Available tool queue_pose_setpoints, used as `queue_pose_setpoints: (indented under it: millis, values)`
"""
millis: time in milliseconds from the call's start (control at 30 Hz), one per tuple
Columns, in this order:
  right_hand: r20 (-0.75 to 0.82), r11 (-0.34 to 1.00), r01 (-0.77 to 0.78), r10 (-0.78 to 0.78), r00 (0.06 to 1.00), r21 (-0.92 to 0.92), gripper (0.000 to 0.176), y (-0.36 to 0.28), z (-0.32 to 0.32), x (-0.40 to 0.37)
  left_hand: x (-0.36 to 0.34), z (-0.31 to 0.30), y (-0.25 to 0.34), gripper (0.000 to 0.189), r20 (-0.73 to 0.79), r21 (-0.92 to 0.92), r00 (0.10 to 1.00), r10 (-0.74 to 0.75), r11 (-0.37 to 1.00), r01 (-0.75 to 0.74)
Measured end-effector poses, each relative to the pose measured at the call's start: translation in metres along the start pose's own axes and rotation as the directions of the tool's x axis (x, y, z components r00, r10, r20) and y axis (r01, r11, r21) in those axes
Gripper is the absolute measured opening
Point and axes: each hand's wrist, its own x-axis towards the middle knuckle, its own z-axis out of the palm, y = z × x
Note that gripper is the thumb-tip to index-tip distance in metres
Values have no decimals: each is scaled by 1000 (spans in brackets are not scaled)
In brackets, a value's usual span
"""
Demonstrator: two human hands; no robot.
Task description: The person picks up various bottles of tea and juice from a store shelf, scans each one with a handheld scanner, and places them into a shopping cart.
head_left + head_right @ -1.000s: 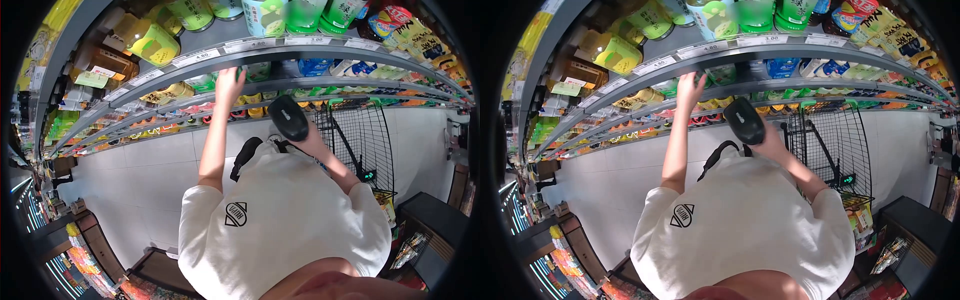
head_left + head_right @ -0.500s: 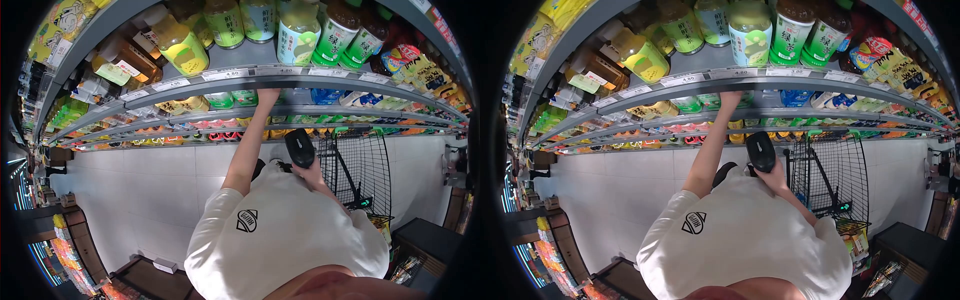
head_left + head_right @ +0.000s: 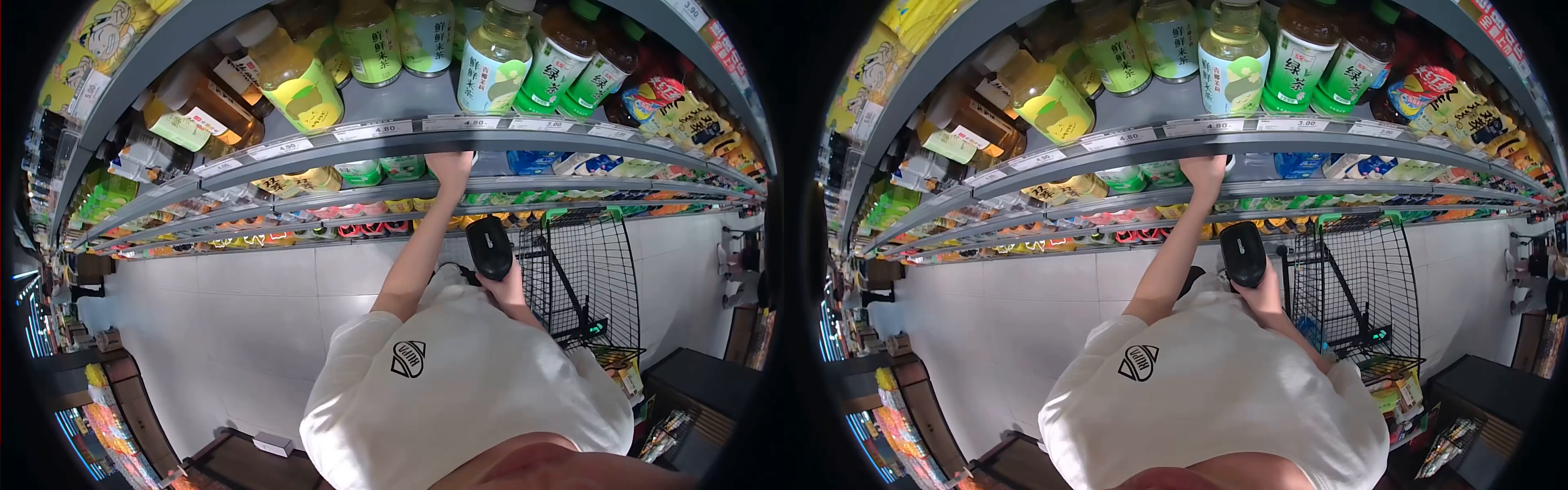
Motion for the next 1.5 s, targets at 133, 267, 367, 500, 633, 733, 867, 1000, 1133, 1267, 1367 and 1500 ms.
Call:
queue_pose_setpoints:
  millis: [133, 267, 367, 500, 633, 733, 867, 1000, 1133, 1267, 1367, 1500]
  values:
    - [-89, 999, 32, -32, 995, -3, 52, 9, -5, 4, -28, -18, 14, 13, 72, 167, 995, 72, 982, -83]
    - [-114, 995, -47, 57, 992, 91, 47, 24, -16, 3, -29, -45, 27, 21, -40, -56, 984, 174, 983, -176]
    - [-182, 995, 14, 4, 983, 96, 39, 16, -17, 1, -31, -79, 50, 19, -8, -189, 996, 86, 978, -86]
    - [-228, 995, 80, -64, 971, 62, 34, 7, -18, -15, -29, -114, 57, 17, 23, -825, 872, -489, 483, 293]
    - [-132, 952, 229, -259, 957, -203, 31, 19, -22, -31, -23, -128, 62, 19, 133, -876, 814, -566, 316, 363]
    - [-48, 748, 378, -478, 877, -546, 31, 12, -17, -36, -18, -128, 71, 19, 222, -920, 837, -501, 177, 350]
    - [6, 937, 251, -258, 966, -241, 36, -29, -15, -40, -19, -122, 76, 18, 165, -939, 939, -302, 242, 243]
    - [53, 980, 66, -77, 996, 185, 51, -25, -19, -45, -24, -108, 81, 20, 188, -909, 970, -156, 347, 232]
    - [-82, 935, -11, 43, 996, 356, 58, -2, -25, -58, -33, -83, 94, 21, 297, -880, 955, 3, 390, 272]
    - [-297, 929, 111, -2, 955, 352, 58, 7, -37, -71, -47, -54, 108, 21, 438, -835, 888, 137, 427, 346]
    - [-464, 879, 170, 63, 884, 445, 53, 7, -45, -82, -66, -23, 125, 20, 534, -798, 839, 107, 391, 459]
    - [-708, 868, 304, 76, 702, 394, 41, 13, -66, -106, -104, 23, 149, 18, 701, -677, 700, 136, 435, 593]
